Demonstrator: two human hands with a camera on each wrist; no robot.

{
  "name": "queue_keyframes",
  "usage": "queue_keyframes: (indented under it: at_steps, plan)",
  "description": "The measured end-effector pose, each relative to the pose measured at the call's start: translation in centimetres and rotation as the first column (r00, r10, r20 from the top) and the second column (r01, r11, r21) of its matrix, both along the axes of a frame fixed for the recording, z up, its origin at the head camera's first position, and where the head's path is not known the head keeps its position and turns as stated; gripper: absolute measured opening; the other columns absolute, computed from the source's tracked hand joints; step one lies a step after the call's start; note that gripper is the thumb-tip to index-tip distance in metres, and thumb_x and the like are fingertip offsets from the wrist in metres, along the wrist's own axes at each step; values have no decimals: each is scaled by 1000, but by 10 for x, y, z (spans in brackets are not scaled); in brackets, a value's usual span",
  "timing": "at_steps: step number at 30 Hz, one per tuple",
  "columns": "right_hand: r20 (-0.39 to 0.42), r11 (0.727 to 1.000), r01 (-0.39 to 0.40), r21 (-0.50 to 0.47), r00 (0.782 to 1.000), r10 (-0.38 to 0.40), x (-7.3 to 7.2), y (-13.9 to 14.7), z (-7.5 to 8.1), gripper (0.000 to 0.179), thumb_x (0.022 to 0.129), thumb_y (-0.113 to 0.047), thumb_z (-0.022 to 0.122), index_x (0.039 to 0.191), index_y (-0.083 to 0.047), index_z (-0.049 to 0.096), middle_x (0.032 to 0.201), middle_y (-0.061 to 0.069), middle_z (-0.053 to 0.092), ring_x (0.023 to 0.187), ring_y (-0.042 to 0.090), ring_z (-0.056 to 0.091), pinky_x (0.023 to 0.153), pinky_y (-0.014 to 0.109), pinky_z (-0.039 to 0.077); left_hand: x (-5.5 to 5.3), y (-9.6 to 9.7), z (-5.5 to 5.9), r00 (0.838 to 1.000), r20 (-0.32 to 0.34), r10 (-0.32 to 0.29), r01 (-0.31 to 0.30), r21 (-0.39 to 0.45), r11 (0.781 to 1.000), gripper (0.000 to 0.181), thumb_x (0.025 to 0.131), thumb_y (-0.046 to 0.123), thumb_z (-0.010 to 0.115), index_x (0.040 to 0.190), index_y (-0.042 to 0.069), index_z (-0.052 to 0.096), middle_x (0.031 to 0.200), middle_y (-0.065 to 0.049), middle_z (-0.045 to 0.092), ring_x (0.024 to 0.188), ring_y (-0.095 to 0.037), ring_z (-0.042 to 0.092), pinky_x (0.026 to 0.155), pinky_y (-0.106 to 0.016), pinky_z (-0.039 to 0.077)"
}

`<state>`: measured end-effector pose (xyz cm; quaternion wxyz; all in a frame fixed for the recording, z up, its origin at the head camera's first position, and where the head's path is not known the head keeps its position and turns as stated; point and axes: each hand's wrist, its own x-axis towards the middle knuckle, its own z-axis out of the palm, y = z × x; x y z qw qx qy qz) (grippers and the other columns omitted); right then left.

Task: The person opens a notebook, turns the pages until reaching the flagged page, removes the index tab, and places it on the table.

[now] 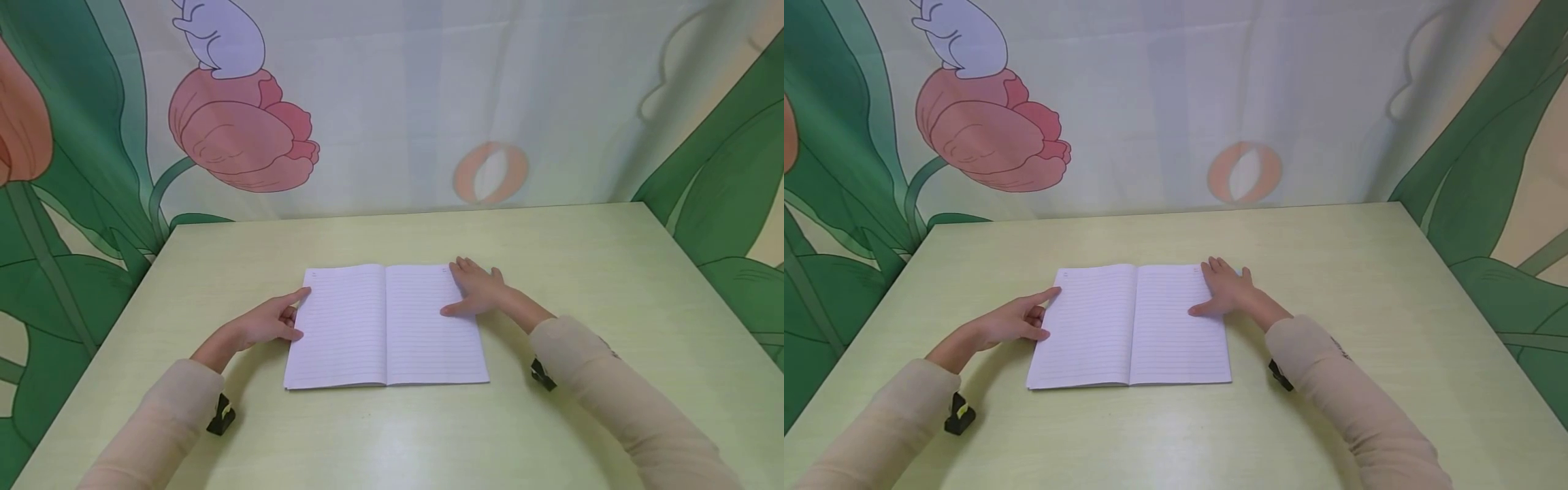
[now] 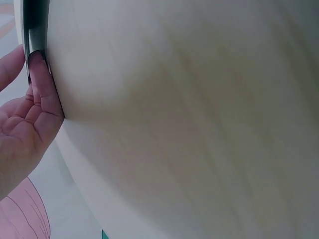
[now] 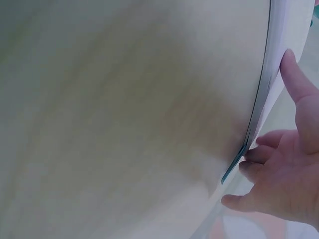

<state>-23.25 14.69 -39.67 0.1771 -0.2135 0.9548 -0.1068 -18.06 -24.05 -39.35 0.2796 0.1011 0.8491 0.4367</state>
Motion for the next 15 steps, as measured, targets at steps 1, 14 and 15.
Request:
queue_keyframes:
  at_steps: [1,14,15]
  plan:
    - [-5,1000,13,5,1000,-13,0,0,0,101,77,-57,60,143,4,14,148,23,8,136,35,6,98,65,7,0,0,0,1000,-3,-3,3,-2,1000,83,82,-1,62,146,4,10,80,-9,46,74,-20,44,66,-28,38]
    - [-11,998,64,-7,998,-65,4,-2,-2,102,78,-55,62,143,4,11,148,21,11,135,35,9,99,64,6,0,0,0,1000,-2,-3,3,-5,1000,83,82,-1,62,146,5,10,82,-11,47,76,-21,45,68,-29,38]
    - [-12,998,65,-13,998,-66,4,-3,-2,101,78,-54,62,144,4,11,148,21,12,135,35,9,99,64,6,0,0,0,1000,-1,-3,3,-6,1000,83,82,-1,62,146,5,10,83,-11,48,76,-21,46,68,-29,38]
